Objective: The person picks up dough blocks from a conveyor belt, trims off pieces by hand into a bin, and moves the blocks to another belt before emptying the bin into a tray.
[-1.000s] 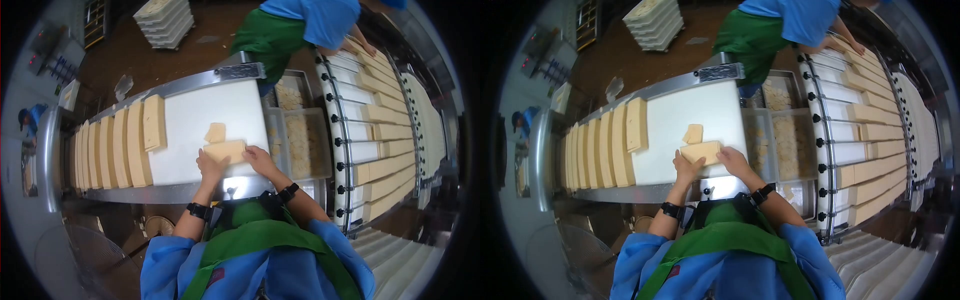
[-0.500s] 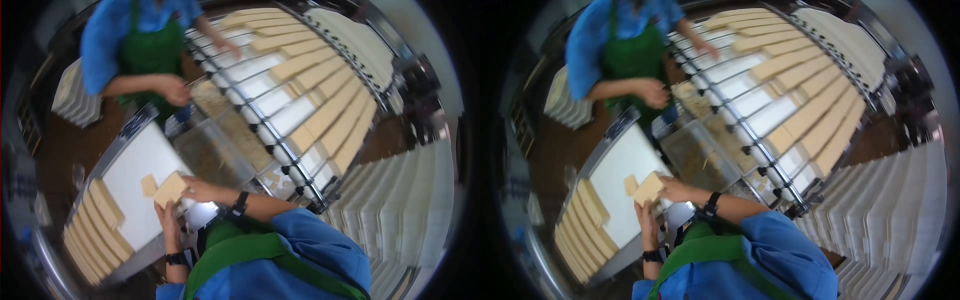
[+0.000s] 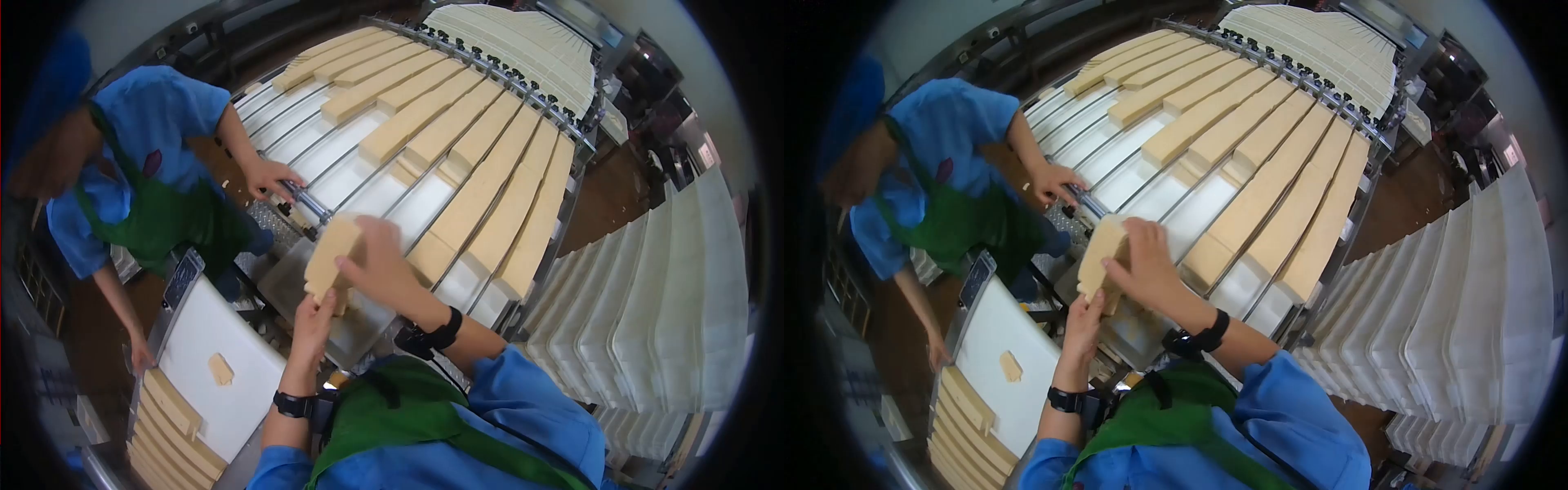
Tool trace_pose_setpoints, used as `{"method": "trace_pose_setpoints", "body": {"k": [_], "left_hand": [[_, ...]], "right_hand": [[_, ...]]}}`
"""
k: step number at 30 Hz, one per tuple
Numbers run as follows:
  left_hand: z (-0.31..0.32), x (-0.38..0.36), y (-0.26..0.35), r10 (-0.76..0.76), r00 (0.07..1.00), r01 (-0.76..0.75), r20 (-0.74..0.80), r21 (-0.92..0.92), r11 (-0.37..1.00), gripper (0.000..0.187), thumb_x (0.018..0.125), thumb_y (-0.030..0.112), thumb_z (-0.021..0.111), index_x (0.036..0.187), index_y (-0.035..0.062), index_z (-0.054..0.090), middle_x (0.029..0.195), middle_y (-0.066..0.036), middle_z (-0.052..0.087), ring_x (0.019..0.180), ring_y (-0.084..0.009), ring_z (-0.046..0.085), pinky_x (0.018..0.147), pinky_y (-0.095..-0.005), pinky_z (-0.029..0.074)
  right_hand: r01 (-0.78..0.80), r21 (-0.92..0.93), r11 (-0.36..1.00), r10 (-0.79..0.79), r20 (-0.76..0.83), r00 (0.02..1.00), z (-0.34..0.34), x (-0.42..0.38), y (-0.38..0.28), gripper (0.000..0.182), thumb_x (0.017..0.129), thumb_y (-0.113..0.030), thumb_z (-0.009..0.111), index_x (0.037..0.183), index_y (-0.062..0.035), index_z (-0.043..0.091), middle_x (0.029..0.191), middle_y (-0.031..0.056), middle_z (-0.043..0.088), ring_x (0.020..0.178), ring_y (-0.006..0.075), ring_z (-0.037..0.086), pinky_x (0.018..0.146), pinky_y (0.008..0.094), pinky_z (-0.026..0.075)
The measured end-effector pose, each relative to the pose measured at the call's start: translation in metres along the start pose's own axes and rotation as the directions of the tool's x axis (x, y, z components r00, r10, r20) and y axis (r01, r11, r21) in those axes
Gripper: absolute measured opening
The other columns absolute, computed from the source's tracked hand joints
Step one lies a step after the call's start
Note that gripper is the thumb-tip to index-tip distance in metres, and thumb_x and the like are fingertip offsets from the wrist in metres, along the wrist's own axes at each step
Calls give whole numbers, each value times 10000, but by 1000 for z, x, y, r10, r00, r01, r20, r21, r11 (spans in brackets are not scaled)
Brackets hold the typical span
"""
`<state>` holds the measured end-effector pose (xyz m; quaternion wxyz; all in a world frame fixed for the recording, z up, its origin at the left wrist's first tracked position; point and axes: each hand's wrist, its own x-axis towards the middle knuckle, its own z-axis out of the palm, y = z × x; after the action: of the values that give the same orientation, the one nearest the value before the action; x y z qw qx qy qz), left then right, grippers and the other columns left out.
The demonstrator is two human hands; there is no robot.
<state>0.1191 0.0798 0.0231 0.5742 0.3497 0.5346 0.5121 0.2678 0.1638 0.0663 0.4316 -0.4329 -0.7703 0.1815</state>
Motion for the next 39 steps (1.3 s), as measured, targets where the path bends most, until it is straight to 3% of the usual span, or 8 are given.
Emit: {"method": "trace_pose_setpoints", "body": {"k": [6, 9, 14, 17, 23, 26, 31, 39], "left_hand": [[87, 73, 14, -43, 987, 12, 157, 195, 981, 299, 905, 322, 562, 978, 33, 591, 785, 13, 570, 657, -68, 481, 577, -220, 385], [111, 119, -20, -131, 984, 110, 120, 164, 980, 292, 896, 333, 564, 894, 43, 596, 704, 20, 541, 582, -75, 458, 519, -219, 371], [120, 188, -75, -133, 989, 77, 57, 572, 817, 403, 880, 406, 553, 866, 7, 608, 701, -53, 589, 586, -111, 525, 515, -261, 406], [136, 195, -54, -170, 979, 64, 116, 613, 787, 638, 836, 483, 527, 1065, -110, 574, 1044, -328, 580, 1040, -402, 559, 878, -399, 428], [151, 223, -59, -146, 973, -20, 179, 693, 721, 569, 840, 465, 525, 1054, -59, 583, 1046, -304, 582, 1017, -408, 551, 864, -403, 431], [164, 234, -53, -111, 919, -172, 378, 639, 750, 384, 923, 339, 498, 1040, -13, 595, 849, -67, 615, 775, -133, 569, 710, -263, 462], [173, 257, -81, 93, 846, -318, 525, 356, 879, 328, 938, 237, 481, 1131, -21, 539, 1034, -67, 595, 878, -156, 586, 767, -284, 491], [134, 175, -11, -258, 909, 188, 327, 230, 955, 297, 936, 176, 476, 1158, -15, 524, 1052, -87, 605, 878, -151, 603, 744, -269, 511]], "right_hand": [[-344, -298, 890, 362, 5, 932, -47, 32, 109, 502, 814, -392, 587, 1066, 35, 515, 968, 223, 587, 950, 391, 522, 849, 470, 379], [-449, -538, 713, 604, 146, 784, -56, 51, 151, 522, 853, -453, 489, 1028, 35, 553, 952, 220, 619, 939, 382, 556, 869, 474, 357], [-403, -635, 660, 625, 165, 763, -53, 68, 213, 526, 911, -461, 366, 1023, 21, 545, 1024, 260, 611, 1003, 397, 555, 906, 507, 302], [-412, -637, 652, 647, 183, 741, -63, 81, 220, 548, 917, -460, 341, 1070, 32, 529, 1077, 259, 595, 1035, 391, 545, 916, 508, 295], [-488, -663, 568, 689, 59, 723, -57, 83, 260, 501, 887, -319, 345, 1201, 47, 480, 1284, 229, 459, 1192, 373, 426, 991, 489, 232], [-443, -698, 563, 685, 93, 723, -77, 87, 264, 484, 868, -280, 385, 1241, 21, 456, 1259, 212, 460, 1169, 364, 441, 946, 492, 273], [-468, -641, 608, 560, -71, 825, -89, 82, 242, 547, 874, -313, 424, 1326, -9, 385, 1339, 213, 391, 1257, 361, 350, 987, 524, 247], [-461, -673, 579, 694, 109, 712, -95, 83, 257, 770, 886, -552, 391, 1405, -1, 252, 1484, 196, 185, 1388, 361, 99, 1093, 544, 56]]}}
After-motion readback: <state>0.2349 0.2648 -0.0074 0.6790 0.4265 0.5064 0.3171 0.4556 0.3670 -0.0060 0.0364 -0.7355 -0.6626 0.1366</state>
